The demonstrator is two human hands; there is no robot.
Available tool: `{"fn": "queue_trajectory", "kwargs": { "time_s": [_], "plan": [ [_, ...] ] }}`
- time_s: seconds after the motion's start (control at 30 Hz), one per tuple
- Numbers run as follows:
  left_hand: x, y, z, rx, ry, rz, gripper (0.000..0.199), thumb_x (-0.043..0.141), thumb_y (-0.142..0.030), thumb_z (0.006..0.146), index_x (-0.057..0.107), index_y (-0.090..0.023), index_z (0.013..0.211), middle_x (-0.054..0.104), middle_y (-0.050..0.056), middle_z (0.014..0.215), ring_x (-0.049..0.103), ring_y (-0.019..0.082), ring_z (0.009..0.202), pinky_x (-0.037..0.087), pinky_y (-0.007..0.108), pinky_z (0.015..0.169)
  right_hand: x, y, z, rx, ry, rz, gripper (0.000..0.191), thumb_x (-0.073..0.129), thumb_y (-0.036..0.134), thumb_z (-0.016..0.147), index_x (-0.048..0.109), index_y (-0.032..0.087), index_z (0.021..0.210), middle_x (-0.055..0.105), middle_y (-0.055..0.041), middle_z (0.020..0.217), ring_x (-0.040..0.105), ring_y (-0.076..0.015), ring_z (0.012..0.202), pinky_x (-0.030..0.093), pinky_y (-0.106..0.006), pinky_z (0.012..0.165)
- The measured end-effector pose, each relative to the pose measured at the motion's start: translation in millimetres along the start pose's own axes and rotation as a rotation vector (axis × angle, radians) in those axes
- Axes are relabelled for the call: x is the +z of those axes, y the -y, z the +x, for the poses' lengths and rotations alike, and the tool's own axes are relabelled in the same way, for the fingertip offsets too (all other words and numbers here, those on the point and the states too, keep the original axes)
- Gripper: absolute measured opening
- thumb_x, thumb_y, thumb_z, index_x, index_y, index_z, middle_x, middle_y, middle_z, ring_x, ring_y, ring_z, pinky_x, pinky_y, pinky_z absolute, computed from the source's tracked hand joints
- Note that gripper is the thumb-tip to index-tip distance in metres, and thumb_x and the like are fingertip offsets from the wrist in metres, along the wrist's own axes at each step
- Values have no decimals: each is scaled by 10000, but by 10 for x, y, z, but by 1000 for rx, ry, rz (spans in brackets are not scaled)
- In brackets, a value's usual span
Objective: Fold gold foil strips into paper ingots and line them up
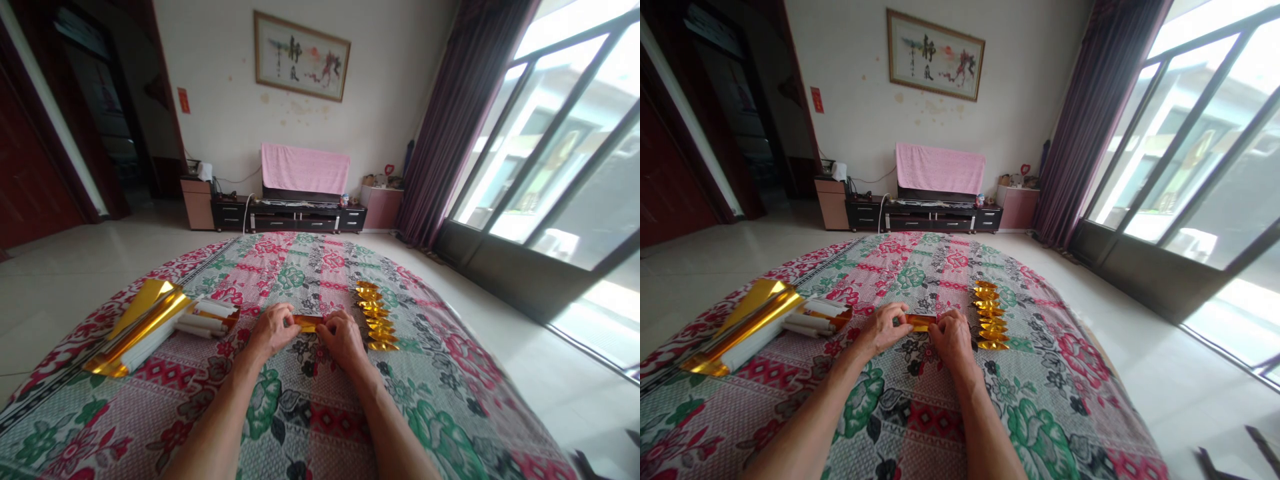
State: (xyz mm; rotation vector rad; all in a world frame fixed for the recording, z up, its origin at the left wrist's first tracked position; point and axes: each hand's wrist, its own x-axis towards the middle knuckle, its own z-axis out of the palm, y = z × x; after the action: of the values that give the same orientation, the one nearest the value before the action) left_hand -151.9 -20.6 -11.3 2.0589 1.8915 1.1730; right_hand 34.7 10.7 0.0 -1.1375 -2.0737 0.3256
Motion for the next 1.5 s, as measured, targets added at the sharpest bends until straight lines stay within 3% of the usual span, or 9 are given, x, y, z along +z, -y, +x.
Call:
{"fn": "queue_trajectory", "kwargs": {
  "time_s": [0.27, 0.83, 1.2, 1.5],
  "plan": [
    [-91, -61, -9, -30, 51, 1, 208, 608, -219, 663, 550, -198, 862, 619, 23, 879, 555, 185, 879, 424, 325, 822, 21, -15, -1, 1, -7, -10, 212, 557, 190, 730, 558, 172, 518, 617, -25, 724, 549, -130, 717, 383, -247, 722],
    [-103, -97, 0, -108, 67, -33, 355, 586, -190, 648, 541, -180, 1000, 618, 58, 1016, 547, 194, 974, 419, 322, 896, 48, -10, -4, 34, -17, -73, 183, 570, 194, 720, 536, 170, 542, 595, -26, 733, 520, -135, 716, 363, -254, 729],
    [-85, -115, 1, -117, 44, -1, 362, 576, -180, 644, 550, -167, 1005, 629, 75, 1036, 559, 211, 995, 425, 337, 908, 21, 32, -31, 33, -26, -100, 49, 564, 190, 733, 570, 181, 685, 550, -27, 783, 487, -152, 763, 355, -254, 722],
    [-72, -113, 7, -119, 48, 5, 376, 570, -164, 638, 542, -162, 1013, 626, 75, 1032, 559, 205, 988, 425, 332, 897, 39, 21, -41, 9, -29, -105, 102, 582, 195, 740, 626, 177, 650, 580, -33, 785, 505, -150, 778, 354, -262, 767]
  ]
}}
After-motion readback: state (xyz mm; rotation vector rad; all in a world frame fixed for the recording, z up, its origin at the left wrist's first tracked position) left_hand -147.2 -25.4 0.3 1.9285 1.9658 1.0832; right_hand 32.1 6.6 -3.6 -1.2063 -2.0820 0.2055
